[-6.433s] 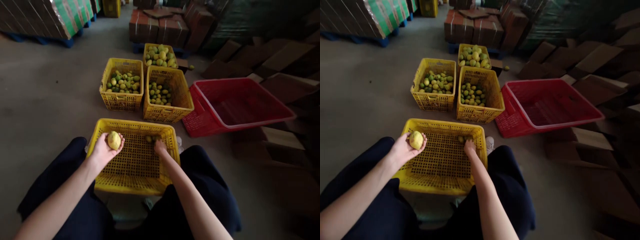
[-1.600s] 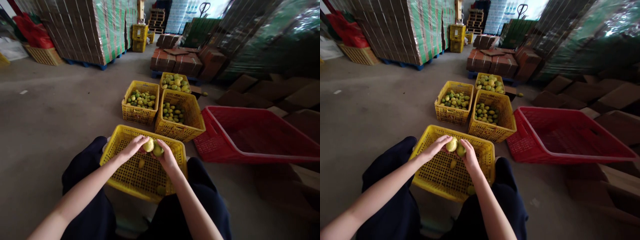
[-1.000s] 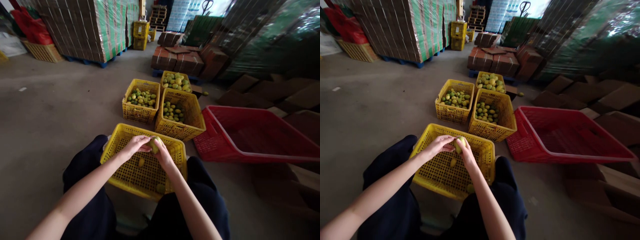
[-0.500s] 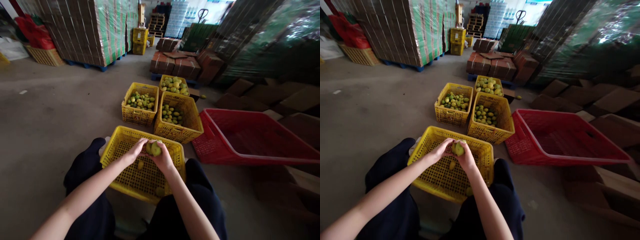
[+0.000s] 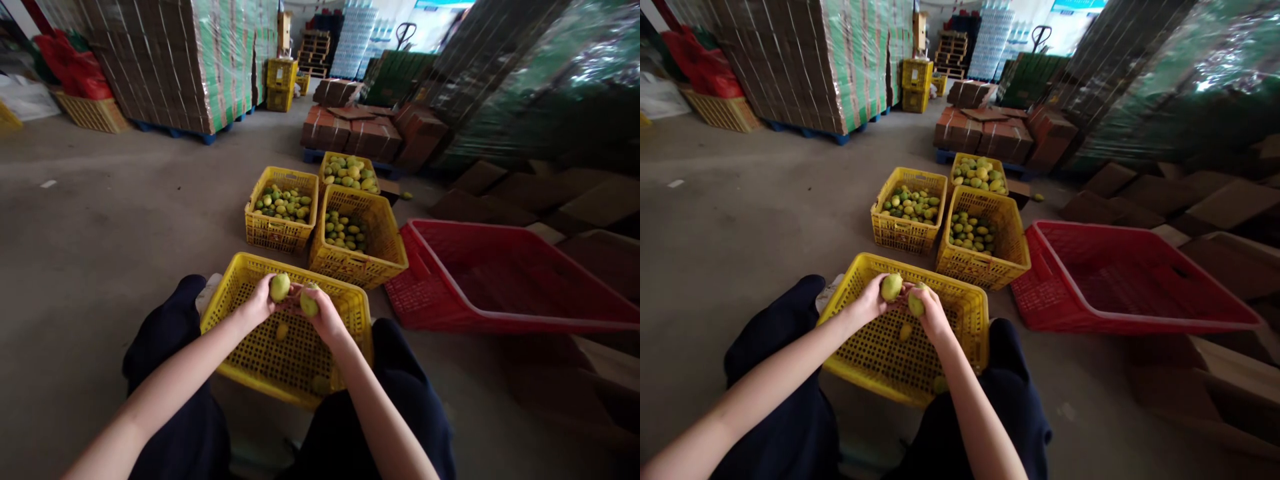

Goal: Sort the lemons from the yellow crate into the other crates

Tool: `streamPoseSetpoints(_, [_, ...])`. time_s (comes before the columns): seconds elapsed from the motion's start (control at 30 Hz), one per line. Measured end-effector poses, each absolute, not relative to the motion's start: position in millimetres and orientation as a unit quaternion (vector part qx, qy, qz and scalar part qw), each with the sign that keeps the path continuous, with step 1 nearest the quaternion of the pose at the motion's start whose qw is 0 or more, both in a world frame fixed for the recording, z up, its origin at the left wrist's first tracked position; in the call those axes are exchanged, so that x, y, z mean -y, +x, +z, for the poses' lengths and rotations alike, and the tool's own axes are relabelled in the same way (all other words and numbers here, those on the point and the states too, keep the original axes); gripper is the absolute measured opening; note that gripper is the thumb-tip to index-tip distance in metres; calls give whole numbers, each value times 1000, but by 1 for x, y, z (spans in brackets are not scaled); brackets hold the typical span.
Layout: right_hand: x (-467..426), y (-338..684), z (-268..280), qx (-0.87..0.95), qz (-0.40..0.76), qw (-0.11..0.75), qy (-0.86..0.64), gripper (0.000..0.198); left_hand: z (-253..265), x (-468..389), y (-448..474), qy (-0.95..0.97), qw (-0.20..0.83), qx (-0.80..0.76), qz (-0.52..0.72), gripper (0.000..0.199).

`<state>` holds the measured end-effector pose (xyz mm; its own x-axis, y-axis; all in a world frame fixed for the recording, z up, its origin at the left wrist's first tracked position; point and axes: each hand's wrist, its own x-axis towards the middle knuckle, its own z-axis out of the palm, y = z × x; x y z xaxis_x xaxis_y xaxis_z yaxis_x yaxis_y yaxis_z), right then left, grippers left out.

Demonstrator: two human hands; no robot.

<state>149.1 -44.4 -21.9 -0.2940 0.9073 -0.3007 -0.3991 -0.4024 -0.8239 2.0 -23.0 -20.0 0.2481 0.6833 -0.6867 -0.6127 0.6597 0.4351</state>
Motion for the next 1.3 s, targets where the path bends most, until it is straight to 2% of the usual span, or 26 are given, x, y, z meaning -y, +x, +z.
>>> streamPoseSetpoints(0.13, [41, 142, -26, 361, 663, 481, -446, 32, -13, 30, 4, 86, 771, -452, 440, 33])
streamPoseSetpoints(0.37, [39, 140, -22, 289, 673, 535, -421, 47, -13, 38, 14, 156, 726, -446, 500, 33])
streamPoseSetpoints(0.47, [43, 140, -23, 317, 647, 553, -419, 46, -18, 41, 21, 180, 701, -450, 523, 33])
streamPoseSetpoints(0.67, [50, 134, -29, 451, 495, 605, -430, 38, -24, 47, 32, 227, 641, -459, 572, 25])
streamPoseSetpoints(0.8, [53, 134, -26, 450, 478, 615, -438, 35, -25, 46, 32, 285, 628, -435, 579, 22])
streamPoseSetpoints(0.93, [51, 136, -27, 418, 499, 612, -449, 34, -26, 44, 32, 324, 615, -437, 571, 26])
streamPoseSetpoints(1.07, [42, 137, -35, 252, 639, 569, -452, 32, -28, 39, 32, 226, 669, -459, 540, 43])
streamPoseSetpoints(1.17, [35, 137, -41, 180, 700, 524, -450, 24, -30, 35, 29, 93, 725, -450, 512, 38])
streamPoseSetpoints(1.3, [33, 138, -42, 179, 706, 512, -455, 23, -31, 29, 23, 4, 749, -425, 509, 25])
